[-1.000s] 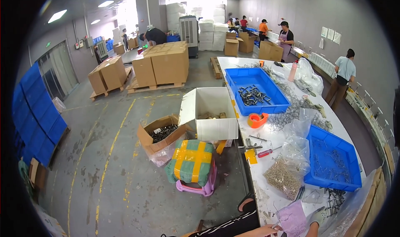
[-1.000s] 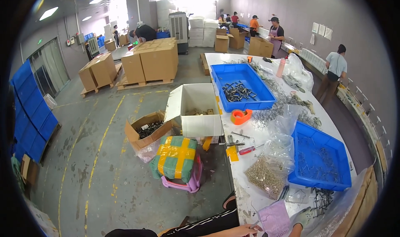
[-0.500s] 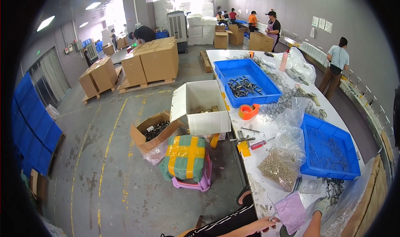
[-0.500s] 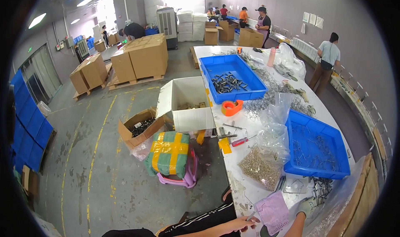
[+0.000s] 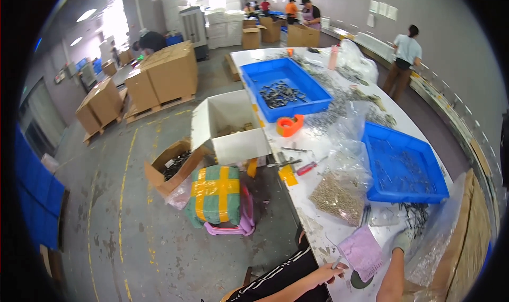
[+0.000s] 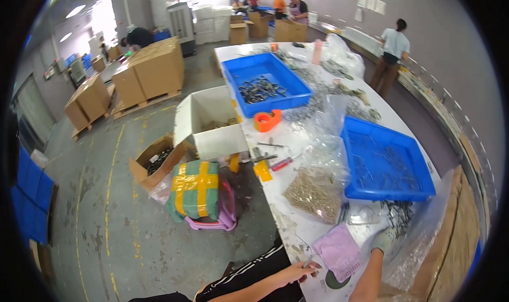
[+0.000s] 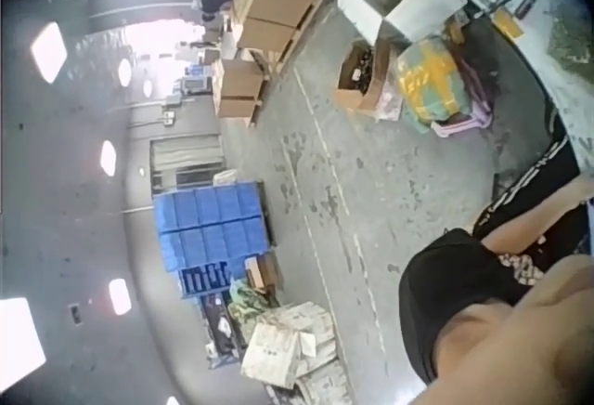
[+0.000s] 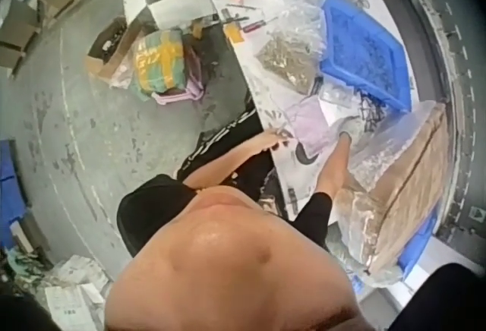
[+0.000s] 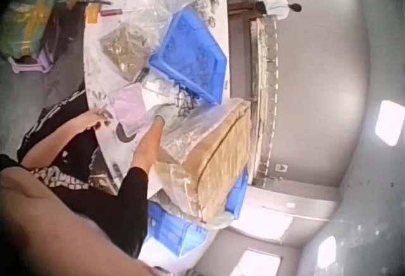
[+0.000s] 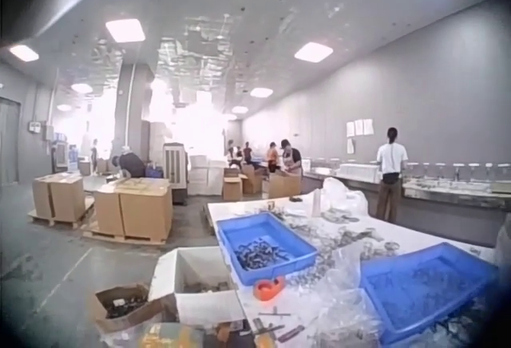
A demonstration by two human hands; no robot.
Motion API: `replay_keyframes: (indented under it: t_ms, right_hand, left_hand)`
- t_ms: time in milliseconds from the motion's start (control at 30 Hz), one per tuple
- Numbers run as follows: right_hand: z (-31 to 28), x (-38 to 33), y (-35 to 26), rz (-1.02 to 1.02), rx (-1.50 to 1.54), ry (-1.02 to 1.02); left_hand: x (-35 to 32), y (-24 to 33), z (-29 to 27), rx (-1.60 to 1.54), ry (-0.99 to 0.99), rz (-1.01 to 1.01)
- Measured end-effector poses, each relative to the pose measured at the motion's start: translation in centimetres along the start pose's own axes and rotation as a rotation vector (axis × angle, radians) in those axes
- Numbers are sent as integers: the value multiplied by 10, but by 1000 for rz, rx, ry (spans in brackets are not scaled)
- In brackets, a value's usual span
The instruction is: The person uses a screwdriver to assemble small metal wire components at a workbench.
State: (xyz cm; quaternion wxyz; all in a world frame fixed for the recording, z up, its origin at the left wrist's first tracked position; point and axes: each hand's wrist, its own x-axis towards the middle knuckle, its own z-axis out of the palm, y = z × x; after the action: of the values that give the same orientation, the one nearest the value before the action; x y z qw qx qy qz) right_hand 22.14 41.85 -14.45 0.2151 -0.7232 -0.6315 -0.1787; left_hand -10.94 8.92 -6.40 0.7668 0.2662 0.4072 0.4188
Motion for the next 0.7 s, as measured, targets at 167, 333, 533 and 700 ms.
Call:
replay_keyframes:
  t_ms: [167,333,533,700]
  right_hand:
    - [-135,-11,-85,175,9,-525]
    - [-77,-43,25,-58,-495,59]
    - [-105,-32,-66,387,189,-235]
    - [-122,-34,-56,426,285,-208]
  left_hand:
    - [-17,9,1,20,-11,-78]
    - [0,-1,8,10,-63,-72]
    - [-21,48,1,3,92,-67]
    - [-19,47,11,-34,40,-106]
